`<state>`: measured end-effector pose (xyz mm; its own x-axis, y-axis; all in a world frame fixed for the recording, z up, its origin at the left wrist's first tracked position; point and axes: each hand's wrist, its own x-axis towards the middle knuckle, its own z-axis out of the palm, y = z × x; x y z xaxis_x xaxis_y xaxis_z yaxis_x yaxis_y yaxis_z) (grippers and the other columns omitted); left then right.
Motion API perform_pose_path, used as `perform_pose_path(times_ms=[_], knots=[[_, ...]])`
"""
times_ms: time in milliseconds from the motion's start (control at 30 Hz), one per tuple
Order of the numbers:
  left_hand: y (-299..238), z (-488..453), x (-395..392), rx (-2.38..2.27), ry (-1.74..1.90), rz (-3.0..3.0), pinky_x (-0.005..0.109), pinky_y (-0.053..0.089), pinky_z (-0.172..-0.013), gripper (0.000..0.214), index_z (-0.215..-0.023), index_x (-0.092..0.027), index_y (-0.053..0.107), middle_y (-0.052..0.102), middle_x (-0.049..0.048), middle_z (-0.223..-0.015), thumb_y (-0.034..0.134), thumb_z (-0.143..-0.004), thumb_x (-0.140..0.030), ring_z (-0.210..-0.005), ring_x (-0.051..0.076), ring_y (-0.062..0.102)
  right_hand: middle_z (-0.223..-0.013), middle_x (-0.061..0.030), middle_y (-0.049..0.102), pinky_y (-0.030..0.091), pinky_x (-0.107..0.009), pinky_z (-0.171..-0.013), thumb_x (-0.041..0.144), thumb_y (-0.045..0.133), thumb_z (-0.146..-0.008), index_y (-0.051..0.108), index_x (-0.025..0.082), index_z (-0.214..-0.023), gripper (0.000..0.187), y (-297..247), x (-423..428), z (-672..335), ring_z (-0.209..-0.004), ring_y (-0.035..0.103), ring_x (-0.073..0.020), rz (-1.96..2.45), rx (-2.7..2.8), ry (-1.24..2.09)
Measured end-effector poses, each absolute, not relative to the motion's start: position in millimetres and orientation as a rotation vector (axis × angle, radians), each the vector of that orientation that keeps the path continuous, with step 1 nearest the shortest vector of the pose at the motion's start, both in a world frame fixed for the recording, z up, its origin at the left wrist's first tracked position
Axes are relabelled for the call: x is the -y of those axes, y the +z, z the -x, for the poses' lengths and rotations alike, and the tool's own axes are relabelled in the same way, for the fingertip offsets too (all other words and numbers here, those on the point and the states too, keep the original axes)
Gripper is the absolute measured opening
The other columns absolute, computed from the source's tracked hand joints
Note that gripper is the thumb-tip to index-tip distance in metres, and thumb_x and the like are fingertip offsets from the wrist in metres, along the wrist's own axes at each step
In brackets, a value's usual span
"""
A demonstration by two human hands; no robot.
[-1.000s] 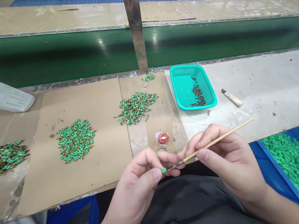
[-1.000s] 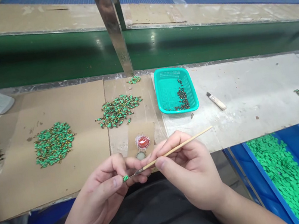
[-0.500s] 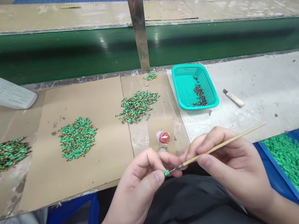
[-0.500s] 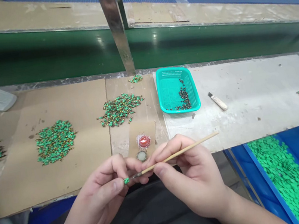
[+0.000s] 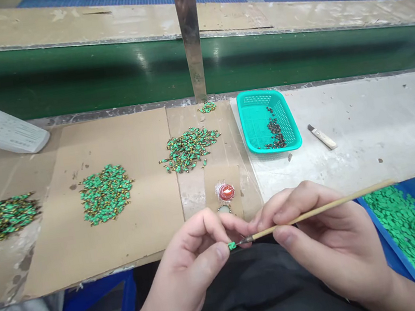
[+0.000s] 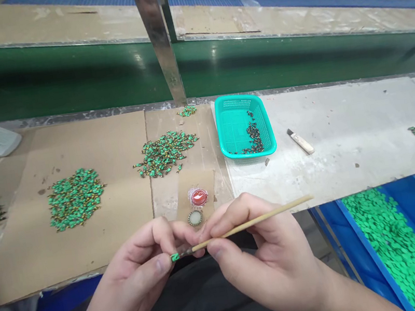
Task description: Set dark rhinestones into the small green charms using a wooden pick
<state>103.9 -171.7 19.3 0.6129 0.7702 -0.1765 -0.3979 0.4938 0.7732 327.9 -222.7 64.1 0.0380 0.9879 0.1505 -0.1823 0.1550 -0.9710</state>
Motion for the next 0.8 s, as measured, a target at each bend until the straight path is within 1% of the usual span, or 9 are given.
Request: perform_pose_path(times_ms=[167, 333, 633, 800], knots=[[23.2, -103.5, 171.9, -0.570, 0.762, -0.765, 0.028, 0.061, -0.098, 0.018, -0.095, -0.024, 0.085, 0.092, 0.0057, -0.113, 0.092, -0.104, -0.038, -0.109, 0.022, 0.081, -0.108, -0.0043, 0.089, 0.076, -0.038, -0.094, 0.004, 0.080, -0.106, 0.084, 0.029, -0.117, 0.027, 67.2, 223.2, -328.5, -0.099, 0.089, -0.0221, 0.977, 1.130, 1.162], [24.3, -101.4, 173.1, -0.561, 0.758, -0.766, 0.027, 0.061, -0.098, 0.016, -0.096, -0.025, 0.086, 0.092, 0.0053, -0.114, 0.092, -0.104, -0.037, -0.108, 0.021, 0.081, -0.107, -0.0047, 0.089, 0.077, -0.038, -0.093, 0.002, 0.080, -0.105, 0.085, 0.028, -0.115, 0.028, 69.0, 223.0, -326.3, -0.098, 0.090, -0.0224, 0.975, 1.120, 1.150], [20.6, -102.4, 170.9, -0.534, 0.749, -0.760, 0.030, 0.064, -0.099, 0.015, -0.097, -0.024, 0.086, 0.091, 0.0063, -0.117, 0.090, -0.105, -0.036, -0.108, 0.022, 0.082, -0.106, -0.0049, 0.089, 0.078, -0.040, -0.091, 0.005, 0.080, -0.106, 0.085, 0.028, -0.114, 0.025, 68.7, 223.9, -326.9, -0.097, 0.090, -0.0234, 0.971, 1.101, 1.139], [22.7, -101.1, 172.5, -0.546, 0.751, -0.757, 0.030, 0.064, -0.098, 0.016, -0.097, -0.024, 0.085, 0.091, 0.0064, -0.114, 0.091, -0.105, -0.037, -0.107, 0.023, 0.082, -0.105, -0.0061, 0.089, 0.078, -0.041, -0.090, 0.007, 0.082, -0.107, 0.085, 0.027, -0.113, 0.021, 68.6, 224.1, -325.8, -0.095, 0.090, -0.0245, 0.970, 1.088, 1.142]])
